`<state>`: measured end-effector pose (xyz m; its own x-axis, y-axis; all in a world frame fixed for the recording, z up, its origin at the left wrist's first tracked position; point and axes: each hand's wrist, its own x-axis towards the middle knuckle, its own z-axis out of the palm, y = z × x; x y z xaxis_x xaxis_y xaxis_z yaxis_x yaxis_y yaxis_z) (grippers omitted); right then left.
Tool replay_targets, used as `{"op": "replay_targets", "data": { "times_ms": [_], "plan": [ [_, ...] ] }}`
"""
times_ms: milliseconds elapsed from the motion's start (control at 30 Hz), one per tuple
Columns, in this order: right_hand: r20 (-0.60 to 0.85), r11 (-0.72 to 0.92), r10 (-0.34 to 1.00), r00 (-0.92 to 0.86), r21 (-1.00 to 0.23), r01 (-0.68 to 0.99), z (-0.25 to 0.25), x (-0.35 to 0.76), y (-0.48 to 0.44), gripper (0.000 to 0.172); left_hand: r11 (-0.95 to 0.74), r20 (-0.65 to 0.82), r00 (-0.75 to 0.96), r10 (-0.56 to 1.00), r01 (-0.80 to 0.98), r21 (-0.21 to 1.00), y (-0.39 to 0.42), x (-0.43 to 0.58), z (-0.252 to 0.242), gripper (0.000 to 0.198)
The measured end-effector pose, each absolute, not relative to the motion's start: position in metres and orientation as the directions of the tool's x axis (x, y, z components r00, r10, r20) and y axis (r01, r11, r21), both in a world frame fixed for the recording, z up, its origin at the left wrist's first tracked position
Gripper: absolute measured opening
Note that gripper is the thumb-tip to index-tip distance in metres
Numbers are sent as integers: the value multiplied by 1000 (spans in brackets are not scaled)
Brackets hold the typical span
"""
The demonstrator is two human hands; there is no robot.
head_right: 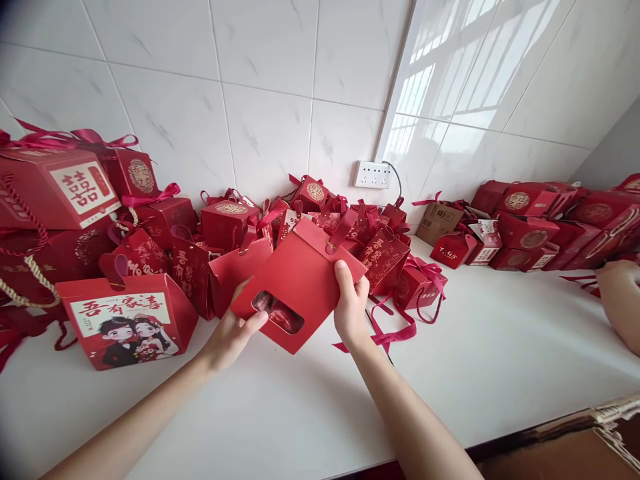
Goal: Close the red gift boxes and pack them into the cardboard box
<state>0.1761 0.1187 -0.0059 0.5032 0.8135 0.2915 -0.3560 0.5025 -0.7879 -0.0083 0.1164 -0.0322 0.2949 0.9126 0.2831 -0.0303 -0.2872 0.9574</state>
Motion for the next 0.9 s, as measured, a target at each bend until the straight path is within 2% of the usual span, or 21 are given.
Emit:
{"op": "replay_targets", "data": {
  "times_ms": [67,133,200,267,333,467,633,800,900],
  "plan": [
    [231,427,860,456,-815,-393,-5,177,124,17,-291,311,270,911,-112,950,117,-9,-29,71],
    [128,284,932,339,-840,-463,-6,179,128,18,-332,372,274,887,-180,926,117,-11,-27,72],
    [9,127,976,219,-839,-529,-8,180,133,19,-361,402,289,869,-185,914,117,-12,-26,63],
    [-70,41,983,168,-813,-580,-10,180,136,18,-341,374,278,885,-161,926,117,-13,-26,51],
    [-83,41,982,170,-785,-619,-12,179,138,17,-276,313,258,914,-169,946,118,-12,-26,50],
    [-17,81,990,142,-751,-655,-13,175,138,23,-125,183,218,959,-258,958,120,-10,-24,58],
    [28,48,999,41,-770,-636,-9,171,129,34,-16,127,236,963,-423,906,124,-8,-20,58],
    [43,36,999,2,-806,-591,-5,169,122,39,1,107,213,971,-453,891,126,-9,-20,56],
    [-80,-72,997,-17,-756,-650,-6,172,126,35,-80,181,172,968,-472,878,125,-10,-20,50]
  ]
}}
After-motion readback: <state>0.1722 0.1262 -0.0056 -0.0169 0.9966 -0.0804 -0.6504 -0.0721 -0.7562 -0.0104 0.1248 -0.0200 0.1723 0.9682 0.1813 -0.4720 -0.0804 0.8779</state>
